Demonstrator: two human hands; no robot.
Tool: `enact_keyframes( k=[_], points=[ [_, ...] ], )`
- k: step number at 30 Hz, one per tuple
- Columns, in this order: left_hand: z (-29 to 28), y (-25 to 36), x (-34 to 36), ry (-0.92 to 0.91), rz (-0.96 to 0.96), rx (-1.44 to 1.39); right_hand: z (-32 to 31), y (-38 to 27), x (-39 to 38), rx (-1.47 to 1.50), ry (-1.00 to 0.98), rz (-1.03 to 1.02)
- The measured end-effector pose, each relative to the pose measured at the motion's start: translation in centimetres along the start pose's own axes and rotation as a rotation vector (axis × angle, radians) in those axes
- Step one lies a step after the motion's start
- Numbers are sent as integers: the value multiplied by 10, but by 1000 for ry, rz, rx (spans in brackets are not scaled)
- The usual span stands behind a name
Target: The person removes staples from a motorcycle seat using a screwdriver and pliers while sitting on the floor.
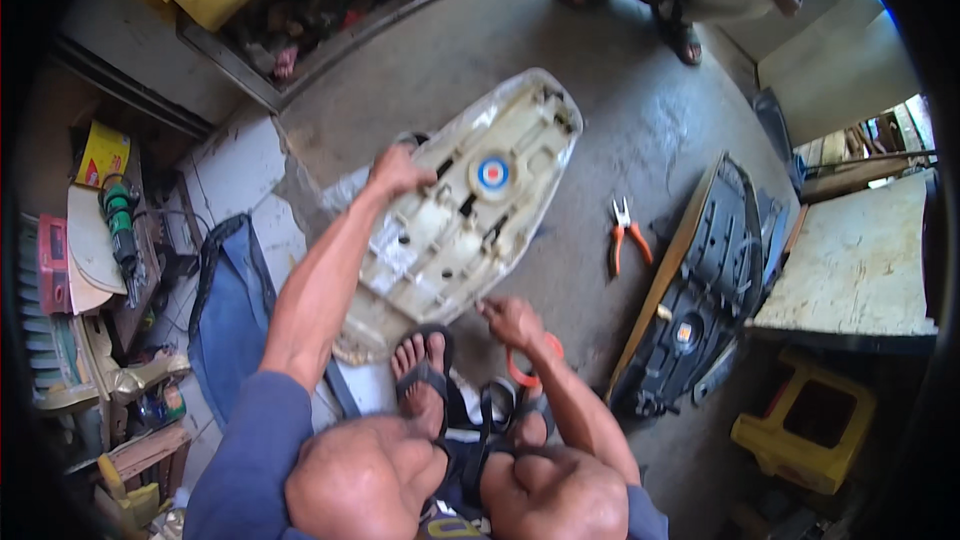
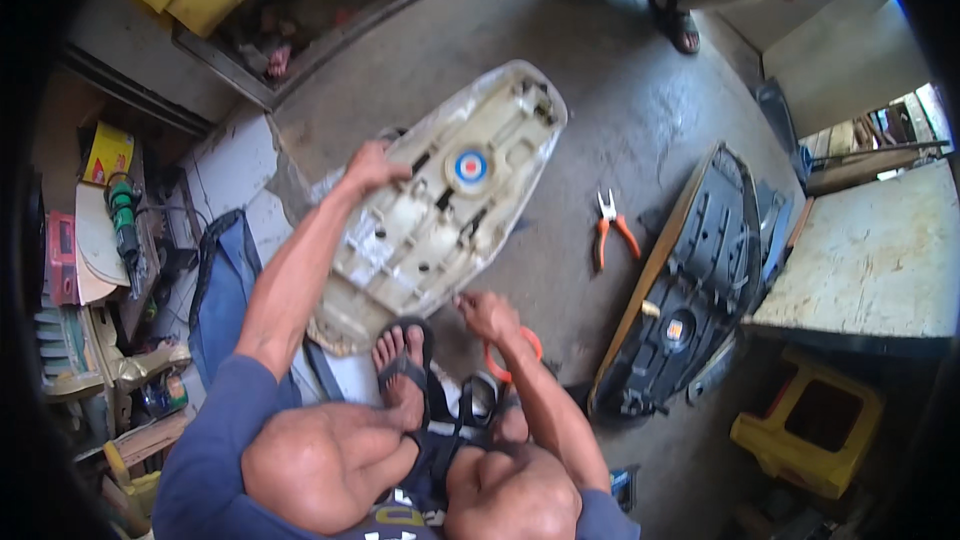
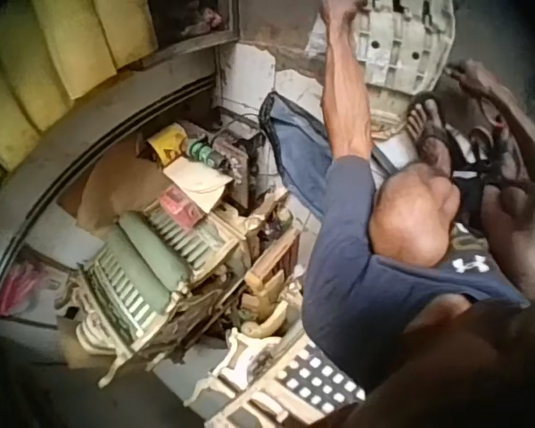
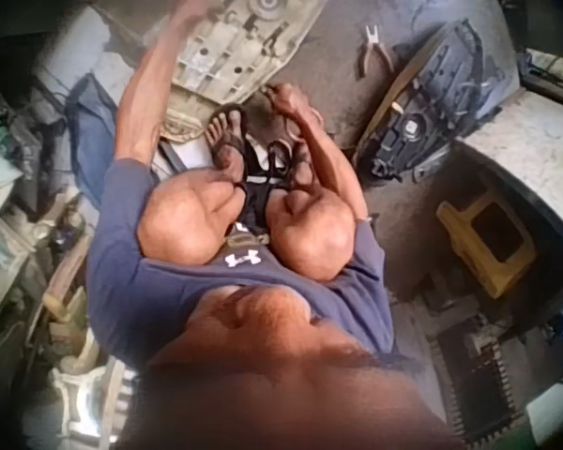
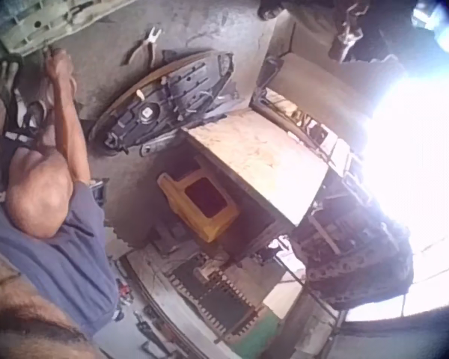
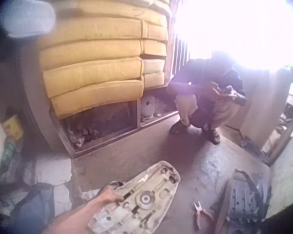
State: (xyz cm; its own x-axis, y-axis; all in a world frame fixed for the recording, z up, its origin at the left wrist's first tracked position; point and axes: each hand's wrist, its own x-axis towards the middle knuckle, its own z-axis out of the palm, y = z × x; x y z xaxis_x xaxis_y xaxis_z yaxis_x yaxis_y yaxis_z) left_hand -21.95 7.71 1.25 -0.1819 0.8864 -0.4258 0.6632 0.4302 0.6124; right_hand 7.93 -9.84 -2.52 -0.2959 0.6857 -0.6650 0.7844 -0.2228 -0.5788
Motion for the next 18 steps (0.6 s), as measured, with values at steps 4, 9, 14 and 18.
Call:
enact_keyframes(
  k=[4,9,14,18],
  points=[
    [-6,30,6,87,24,8,-28,-23,-4,-179,149,55],
    [-4,46,2,-167,195,-378,-60,-32,4,-259,215,116],
    [13,4,-46,-267,293,-533,-56,-25,21,-311,219,101],
    [21,-2,-51,-157,206,-346,-49,-27,32,-576,285,54]
  ],
)
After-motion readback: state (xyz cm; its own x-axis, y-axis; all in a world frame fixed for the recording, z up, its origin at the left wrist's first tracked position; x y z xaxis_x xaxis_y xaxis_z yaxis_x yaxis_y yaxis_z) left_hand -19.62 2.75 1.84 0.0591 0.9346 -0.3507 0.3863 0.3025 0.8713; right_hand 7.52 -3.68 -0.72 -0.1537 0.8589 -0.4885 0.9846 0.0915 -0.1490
